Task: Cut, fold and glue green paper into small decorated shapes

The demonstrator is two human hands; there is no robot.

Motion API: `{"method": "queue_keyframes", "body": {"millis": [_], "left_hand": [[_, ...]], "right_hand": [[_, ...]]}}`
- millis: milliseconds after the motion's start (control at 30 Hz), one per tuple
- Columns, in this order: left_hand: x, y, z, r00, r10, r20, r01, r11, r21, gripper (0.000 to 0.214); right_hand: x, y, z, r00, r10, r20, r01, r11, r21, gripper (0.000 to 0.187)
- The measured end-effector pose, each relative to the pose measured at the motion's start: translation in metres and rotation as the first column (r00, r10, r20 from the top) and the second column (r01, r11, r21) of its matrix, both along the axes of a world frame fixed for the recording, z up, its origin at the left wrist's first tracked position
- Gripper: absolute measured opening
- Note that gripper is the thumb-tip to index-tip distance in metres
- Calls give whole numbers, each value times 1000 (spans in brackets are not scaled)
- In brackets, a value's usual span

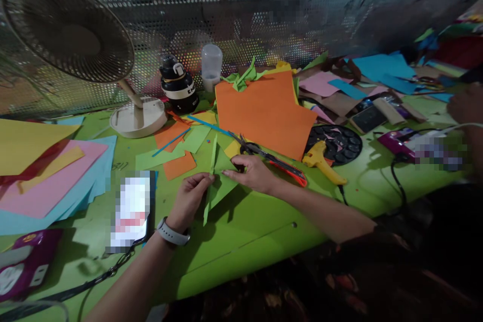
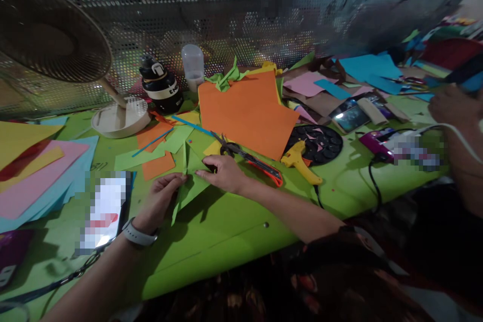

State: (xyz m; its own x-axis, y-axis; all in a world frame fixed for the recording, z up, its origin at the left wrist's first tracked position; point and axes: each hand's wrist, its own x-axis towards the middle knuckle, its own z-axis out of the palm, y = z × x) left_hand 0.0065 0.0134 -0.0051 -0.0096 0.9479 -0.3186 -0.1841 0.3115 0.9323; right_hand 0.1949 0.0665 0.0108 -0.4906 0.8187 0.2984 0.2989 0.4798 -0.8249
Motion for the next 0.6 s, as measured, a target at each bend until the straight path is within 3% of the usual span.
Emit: {"method": "queue_keyframes", "body": {"millis": [200,367,600], "left_hand": [[1,-2,1,997,-74,-13,75,997,1,20],[-1,-1,-3,996,-76,-52,79,996,47,22],[0,-1,-4,986,-105,-128,115,991,72,24]], "right_hand": [[-1,1,-4,990,63,-124,-68,997,-33,45],[-1,2,-7,991,58,-124,-68,994,-81,47],[0,3,-9,982,69,-174,-88,991,-101,28]]}}
